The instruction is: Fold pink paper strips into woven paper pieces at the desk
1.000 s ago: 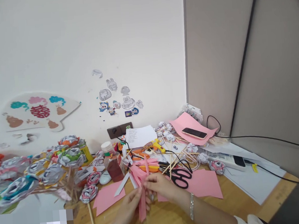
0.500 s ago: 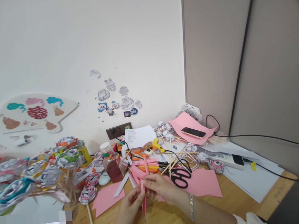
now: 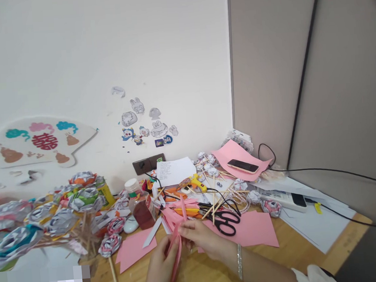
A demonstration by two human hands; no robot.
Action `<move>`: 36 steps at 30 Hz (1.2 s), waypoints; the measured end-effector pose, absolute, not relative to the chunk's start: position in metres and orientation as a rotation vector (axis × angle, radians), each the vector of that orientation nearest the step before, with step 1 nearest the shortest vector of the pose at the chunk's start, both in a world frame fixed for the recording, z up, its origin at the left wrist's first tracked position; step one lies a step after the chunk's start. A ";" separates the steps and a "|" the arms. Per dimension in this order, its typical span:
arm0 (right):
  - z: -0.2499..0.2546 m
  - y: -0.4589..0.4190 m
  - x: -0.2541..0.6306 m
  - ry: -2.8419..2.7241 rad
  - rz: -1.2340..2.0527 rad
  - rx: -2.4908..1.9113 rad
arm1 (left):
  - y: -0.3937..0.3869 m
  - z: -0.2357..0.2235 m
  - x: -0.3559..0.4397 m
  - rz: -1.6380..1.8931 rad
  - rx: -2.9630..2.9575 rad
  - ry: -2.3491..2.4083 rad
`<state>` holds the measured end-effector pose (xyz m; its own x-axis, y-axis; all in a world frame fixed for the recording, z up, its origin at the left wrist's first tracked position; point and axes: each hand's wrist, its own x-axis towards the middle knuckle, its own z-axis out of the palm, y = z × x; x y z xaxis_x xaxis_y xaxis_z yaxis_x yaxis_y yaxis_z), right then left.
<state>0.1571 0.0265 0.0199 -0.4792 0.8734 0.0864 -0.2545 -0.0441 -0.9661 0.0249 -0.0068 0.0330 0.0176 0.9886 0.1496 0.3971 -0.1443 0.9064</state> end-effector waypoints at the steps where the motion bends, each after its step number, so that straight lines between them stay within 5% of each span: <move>1: 0.020 0.027 0.158 -1.373 1.644 -0.719 | -0.007 0.033 0.025 1.108 1.607 1.444; 17: 0.016 0.032 0.158 -1.640 1.266 -0.861 | -0.001 0.030 0.016 1.093 1.739 1.499; 26: 0.013 0.033 0.159 -1.463 1.504 -0.839 | -0.005 0.030 0.018 1.155 1.813 1.615; 36: 0.019 0.030 0.157 -1.393 1.396 -0.907 | -0.009 0.041 0.025 1.150 1.621 1.469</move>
